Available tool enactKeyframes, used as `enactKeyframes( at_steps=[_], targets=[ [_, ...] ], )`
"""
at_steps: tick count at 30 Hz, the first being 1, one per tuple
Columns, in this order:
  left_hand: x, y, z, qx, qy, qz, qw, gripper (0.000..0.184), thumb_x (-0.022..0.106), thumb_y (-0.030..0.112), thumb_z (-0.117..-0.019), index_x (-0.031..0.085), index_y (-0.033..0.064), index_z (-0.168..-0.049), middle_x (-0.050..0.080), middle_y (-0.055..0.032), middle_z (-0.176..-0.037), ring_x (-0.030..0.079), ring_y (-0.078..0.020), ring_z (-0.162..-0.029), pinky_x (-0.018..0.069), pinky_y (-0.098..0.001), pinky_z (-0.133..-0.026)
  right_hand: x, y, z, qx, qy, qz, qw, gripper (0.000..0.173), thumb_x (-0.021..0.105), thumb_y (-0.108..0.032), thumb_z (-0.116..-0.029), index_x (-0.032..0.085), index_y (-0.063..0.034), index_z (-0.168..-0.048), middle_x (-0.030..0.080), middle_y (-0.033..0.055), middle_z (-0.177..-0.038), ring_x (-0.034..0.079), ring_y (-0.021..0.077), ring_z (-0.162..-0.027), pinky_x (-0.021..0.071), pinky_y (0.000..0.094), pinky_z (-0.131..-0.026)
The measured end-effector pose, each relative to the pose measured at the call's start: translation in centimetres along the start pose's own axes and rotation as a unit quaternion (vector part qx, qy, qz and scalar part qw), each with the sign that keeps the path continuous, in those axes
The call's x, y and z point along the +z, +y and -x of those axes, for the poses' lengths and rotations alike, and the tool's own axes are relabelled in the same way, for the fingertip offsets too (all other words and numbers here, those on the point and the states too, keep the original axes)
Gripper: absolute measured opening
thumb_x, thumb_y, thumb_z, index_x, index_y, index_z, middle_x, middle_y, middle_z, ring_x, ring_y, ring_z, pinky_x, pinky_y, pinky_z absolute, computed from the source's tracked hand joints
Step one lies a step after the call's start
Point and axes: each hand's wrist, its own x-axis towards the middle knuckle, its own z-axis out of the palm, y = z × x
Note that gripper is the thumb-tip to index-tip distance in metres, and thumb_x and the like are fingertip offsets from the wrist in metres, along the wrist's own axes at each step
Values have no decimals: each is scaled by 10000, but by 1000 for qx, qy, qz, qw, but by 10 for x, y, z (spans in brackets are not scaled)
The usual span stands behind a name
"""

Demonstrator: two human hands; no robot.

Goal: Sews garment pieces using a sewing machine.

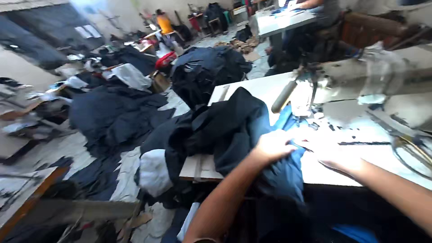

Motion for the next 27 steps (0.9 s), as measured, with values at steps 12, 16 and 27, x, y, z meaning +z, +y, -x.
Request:
enactKeyframes(
  at_steps=[12, 16, 27],
  targets=[
    [55, -22, -22, 24, 102, -8, 994, 400, 455, 270, -1072, 675, 80, -1348, 638, -117, -1410, 566, -312, -1342, 370, -554, -1114, -22, -13, -6, 49, -70, 23, 996, 401, 445, -117, -1050, 613, -108, -1415, 615, 122, -1428, 531, 322, -1367, 349, 556, -1139],
    [33, -16, -27, 45, -5, -54, 998, 412, 447, 204, -1079, 590, 71, -1442, 556, -133, -1503, 529, -316, -1385, 379, -535, -1124, -18, 5, -2, -9, -14, 51, 999, 362, 463, -98, -1030, 671, -64, -1325, 673, 143, -1332, 617, 338, -1255, 430, 560, -1059],
    [56, -14, -43, 5, 106, -47, 993, 480, 556, 370, -1030, 616, 97, -1420, 629, -144, -1405, 574, -354, -1311, 361, -611, -1072, -41, 7, -24, 117, -163, 47, 979, 336, 543, -54, -1007, 679, -54, -1314, 697, 161, -1244, 604, 332, -1233, 309, 525, -1147]
  ],
)
